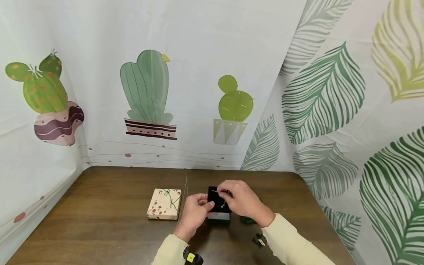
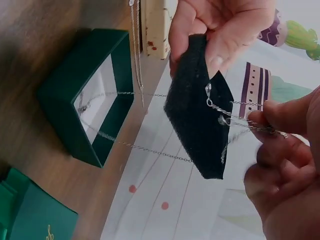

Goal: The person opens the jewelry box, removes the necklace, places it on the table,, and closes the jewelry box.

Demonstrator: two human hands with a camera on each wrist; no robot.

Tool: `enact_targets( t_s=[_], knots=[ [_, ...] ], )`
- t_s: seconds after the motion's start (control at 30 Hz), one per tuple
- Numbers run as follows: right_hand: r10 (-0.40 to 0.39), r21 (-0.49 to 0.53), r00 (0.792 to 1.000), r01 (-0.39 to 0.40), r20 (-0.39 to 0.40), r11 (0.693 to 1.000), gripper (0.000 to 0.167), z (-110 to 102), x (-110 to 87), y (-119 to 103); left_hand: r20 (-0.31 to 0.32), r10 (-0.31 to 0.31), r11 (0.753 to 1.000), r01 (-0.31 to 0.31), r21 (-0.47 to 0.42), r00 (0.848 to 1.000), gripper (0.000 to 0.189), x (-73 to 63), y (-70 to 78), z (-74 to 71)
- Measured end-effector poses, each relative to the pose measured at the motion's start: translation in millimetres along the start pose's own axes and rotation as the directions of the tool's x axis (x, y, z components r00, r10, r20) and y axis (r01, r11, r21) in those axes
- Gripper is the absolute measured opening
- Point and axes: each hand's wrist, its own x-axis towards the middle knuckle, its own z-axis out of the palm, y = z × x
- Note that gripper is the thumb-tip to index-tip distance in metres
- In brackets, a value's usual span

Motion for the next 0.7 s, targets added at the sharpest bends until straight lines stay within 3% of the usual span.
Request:
enact_targets(
  t_s=[0.17, 0.3, 0.5, 0.7],
  knots=[
    [0.033, 0.113, 0.998, -0.038, 0.051, 0.993, 0.008, -2.2, 0.3, -0.8, -0.003, -0.004, 1.0, 0.004, 0.002, 1.0, 0.028, -0.2, 0.6, 0.8],
    [0.012, 0.116, 1.0, -0.014, 0.015, 0.993, 0.011, -1.1, -0.4, -0.2, -0.008, -0.007, 1.0, 0.007, -0.005, 1.0, 0.029, -0.9, 1.7, 0.5],
    [-0.124, -0.072, 0.988, 0.117, -0.093, 0.99, 0.015, 2.0, -2.1, 2.1, -0.021, -0.005, 1.0, 0.005, 0.004, 1.0, 0.03, -1.0, 1.9, 0.6],
    [-0.295, -0.322, 0.942, 0.234, -0.157, 0.918, 0.02, 2.0, -0.5, 3.3, -0.028, -0.015, 1.0, 0.015, 0.011, 1.0, 0.031, -0.6, 2.1, 2.0]
  ],
)
